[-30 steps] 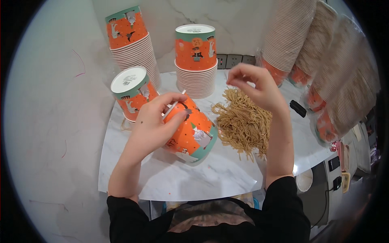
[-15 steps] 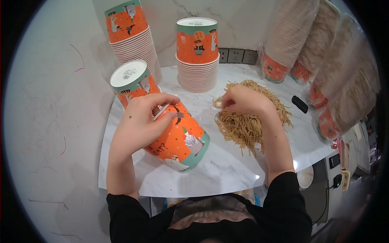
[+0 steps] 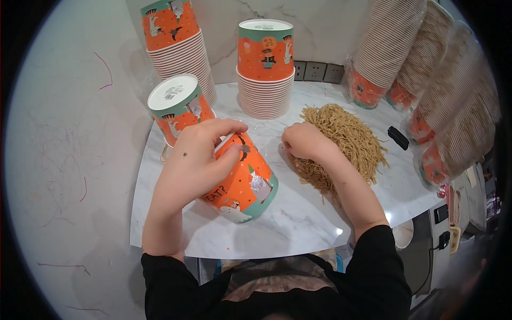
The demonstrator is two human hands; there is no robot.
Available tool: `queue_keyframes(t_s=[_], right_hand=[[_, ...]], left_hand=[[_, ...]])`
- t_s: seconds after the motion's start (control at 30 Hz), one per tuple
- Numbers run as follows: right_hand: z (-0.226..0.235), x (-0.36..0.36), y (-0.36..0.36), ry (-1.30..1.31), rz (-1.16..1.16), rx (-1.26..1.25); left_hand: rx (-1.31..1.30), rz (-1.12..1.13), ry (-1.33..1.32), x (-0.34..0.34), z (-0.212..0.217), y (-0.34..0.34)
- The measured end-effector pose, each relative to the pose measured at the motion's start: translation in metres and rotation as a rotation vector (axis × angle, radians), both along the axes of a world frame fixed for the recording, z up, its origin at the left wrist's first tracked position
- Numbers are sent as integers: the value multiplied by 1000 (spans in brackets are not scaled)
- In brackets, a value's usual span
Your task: Tying decorative or functional strings onto printed paper buckets.
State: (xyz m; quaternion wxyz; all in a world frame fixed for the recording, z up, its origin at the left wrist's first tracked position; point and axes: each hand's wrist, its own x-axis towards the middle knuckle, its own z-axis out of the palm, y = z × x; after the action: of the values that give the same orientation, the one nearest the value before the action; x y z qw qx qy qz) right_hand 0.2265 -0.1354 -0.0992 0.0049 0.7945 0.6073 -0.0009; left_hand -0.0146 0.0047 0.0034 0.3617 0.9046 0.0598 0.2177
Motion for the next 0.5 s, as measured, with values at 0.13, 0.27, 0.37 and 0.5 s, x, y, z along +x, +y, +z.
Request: queue_keyframes(t_s=[0.13,0.27,0.37,0.5], right_hand=[[38,-18,-4,355,57,230],[75,-60,-16,578,-70,557],[91,-87,-29,588,90,724],[110,-122,-51,267,279,779]], left_hand=[[2,14,-11,0,-3,3],[41,14,-3,2,-3,0],[75,-3,9,1,-3,1],[68,-40,8,0,-2,3]])
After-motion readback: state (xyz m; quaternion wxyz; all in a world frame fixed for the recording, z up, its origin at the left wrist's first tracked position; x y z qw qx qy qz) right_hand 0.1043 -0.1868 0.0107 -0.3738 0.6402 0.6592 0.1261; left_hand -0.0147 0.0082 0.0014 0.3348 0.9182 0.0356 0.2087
